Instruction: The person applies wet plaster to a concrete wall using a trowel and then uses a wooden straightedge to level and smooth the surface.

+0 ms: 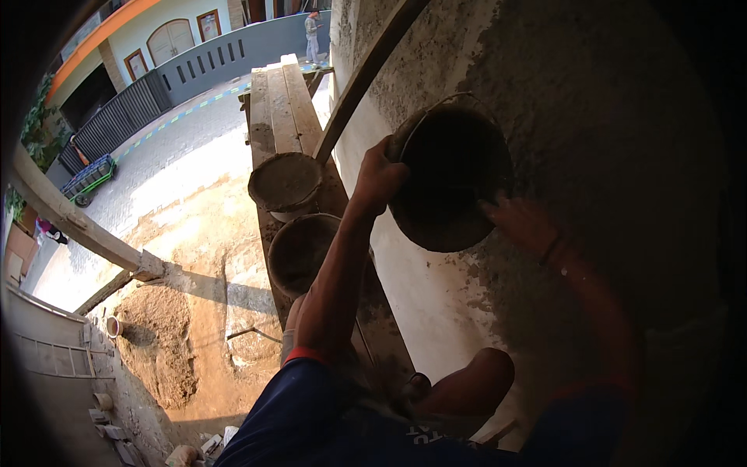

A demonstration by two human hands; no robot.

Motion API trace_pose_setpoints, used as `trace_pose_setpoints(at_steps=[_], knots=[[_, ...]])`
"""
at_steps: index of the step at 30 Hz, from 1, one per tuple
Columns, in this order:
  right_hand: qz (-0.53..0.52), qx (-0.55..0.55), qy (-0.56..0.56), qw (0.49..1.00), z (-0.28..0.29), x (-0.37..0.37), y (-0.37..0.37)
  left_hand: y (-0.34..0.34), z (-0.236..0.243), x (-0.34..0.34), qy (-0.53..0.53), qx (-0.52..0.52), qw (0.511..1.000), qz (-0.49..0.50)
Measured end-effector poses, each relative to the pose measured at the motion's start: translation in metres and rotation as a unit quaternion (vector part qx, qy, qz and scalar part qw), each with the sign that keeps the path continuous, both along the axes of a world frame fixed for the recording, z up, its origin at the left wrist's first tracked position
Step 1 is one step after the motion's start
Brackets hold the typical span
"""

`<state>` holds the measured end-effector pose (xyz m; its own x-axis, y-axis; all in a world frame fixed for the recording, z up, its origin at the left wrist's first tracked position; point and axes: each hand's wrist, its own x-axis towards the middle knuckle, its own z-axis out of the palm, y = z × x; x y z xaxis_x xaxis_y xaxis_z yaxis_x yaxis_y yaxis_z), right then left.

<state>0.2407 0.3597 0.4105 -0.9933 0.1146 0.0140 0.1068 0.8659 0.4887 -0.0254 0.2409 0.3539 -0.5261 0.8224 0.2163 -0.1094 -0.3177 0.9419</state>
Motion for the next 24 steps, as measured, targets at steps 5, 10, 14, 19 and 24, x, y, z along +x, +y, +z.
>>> trace_pose_setpoints(at_steps=[5,10,14,19,24], knots=[[0.005,-0.051,0.119,0.992,0.016,0.020,0.006,0.014,0.010,0.026,0.037,-0.012,0.999,-0.027],[-0.079,-0.078,0.091,0.990,0.006,0.003,-0.015,0.005,0.025,0.043,0.032,-0.009,0.999,-0.028],[-0.087,-0.107,-0.036,0.990,-0.015,0.021,-0.034,0.007,0.001,0.036,0.029,0.008,0.999,-0.039],[-0.071,-0.057,0.110,0.990,0.014,0.029,-0.023,0.016,-0.006,0.037,0.079,-0.027,0.996,-0.019],[-0.122,-0.085,0.179,0.973,0.032,0.006,-0.006,0.024,0.001,0.046,0.166,0.007,0.986,0.001]])
